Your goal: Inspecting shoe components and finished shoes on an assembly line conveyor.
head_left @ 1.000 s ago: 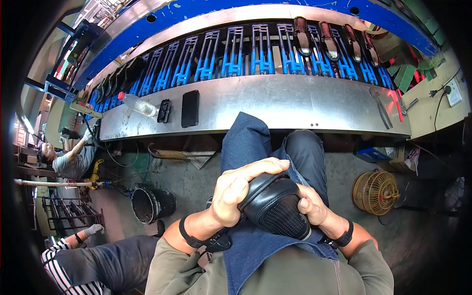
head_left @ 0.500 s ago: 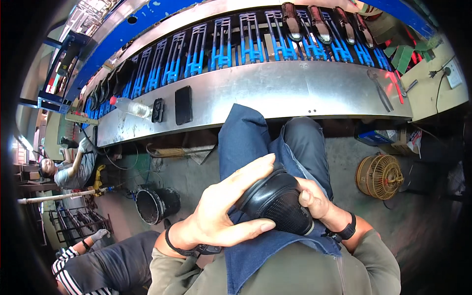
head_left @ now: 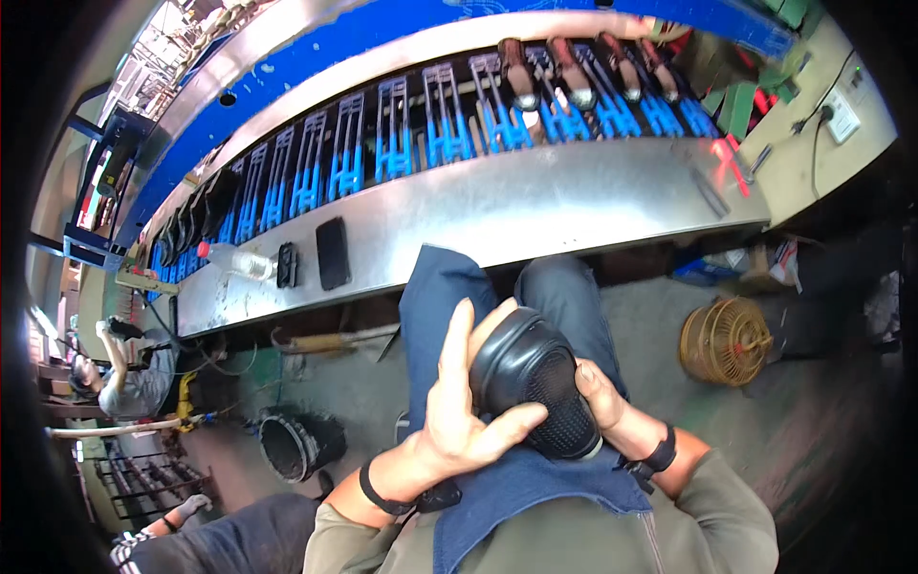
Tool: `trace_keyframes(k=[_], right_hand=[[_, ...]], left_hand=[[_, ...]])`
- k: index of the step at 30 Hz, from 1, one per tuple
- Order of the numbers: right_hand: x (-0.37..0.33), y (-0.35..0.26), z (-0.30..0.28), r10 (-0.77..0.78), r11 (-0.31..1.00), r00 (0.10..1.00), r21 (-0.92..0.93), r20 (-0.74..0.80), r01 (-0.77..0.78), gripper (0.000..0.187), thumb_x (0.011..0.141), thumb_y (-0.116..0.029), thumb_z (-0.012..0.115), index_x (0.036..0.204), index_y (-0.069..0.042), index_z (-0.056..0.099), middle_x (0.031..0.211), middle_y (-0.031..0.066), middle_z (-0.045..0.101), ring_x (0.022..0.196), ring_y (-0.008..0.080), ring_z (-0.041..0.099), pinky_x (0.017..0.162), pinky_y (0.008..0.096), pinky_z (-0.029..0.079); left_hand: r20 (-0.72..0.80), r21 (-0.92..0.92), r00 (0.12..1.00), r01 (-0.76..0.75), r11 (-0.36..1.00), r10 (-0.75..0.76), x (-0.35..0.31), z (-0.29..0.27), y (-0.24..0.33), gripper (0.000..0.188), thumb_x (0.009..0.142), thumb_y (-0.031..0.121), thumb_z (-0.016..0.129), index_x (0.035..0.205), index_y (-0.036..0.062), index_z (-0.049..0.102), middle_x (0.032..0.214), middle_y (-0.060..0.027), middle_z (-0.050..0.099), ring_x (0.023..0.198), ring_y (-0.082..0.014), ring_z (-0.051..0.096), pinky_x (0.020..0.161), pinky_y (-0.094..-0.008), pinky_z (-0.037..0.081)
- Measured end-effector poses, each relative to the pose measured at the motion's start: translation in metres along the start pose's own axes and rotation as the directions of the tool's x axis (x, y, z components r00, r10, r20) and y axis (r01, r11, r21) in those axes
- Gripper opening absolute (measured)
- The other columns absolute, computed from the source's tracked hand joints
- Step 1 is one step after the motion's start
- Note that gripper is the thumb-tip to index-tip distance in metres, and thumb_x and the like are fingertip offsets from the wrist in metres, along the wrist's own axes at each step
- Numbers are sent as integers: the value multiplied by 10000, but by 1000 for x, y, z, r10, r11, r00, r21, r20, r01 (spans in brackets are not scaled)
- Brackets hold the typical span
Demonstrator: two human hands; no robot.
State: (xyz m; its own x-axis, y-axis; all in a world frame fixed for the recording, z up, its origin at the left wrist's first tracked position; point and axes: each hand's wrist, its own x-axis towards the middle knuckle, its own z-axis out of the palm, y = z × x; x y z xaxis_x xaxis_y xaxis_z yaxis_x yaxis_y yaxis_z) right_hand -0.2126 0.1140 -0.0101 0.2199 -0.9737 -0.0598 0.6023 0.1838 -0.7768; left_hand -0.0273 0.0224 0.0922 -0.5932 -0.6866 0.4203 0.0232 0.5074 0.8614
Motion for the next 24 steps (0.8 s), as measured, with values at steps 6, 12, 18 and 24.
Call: trace_keyframes(k=[6,12,18,24], right_hand=[[12,-20,23,64,886,981,462,-183,28,732,1042,-599,359,1561,-85,325,1519,172,457,1337,331,524,1124,485,453],[10,-22,20,201,647,976,760,-87,-66,766,1012,-677,298,1474,-87,456,1272,219,629,897,448,703,768,576,615],[9,-7,6,144,631,990,770,2,-93,827,975,-725,331,1441,-60,492,1174,260,656,889,476,691,778,597,596],[12,-13,17,156,539,988,837,12,-95,778,1007,-675,344,1486,-69,435,1333,231,589,1057,438,667,888,581,579]], left_hand=[[82,162,997,-17,987,4,23,4,2,990,753,215,904,1491,-125,339,1286,-295,623,1129,-363,684,960,-378,544],[264,157,964,-26,987,-16,42,-16,-11,812,792,180,853,1448,-81,452,1319,-268,620,956,-358,726,831,-373,580],[340,84,940,-2,996,-27,53,-27,-11,628,882,20,688,1449,-89,442,1378,-272,582,976,-359,733,834,-372,583],[255,160,966,-11,987,-31,44,-22,9,684,844,18,704,1458,-98,427,1092,-243,702,769,-291,744,691,-346,586]])
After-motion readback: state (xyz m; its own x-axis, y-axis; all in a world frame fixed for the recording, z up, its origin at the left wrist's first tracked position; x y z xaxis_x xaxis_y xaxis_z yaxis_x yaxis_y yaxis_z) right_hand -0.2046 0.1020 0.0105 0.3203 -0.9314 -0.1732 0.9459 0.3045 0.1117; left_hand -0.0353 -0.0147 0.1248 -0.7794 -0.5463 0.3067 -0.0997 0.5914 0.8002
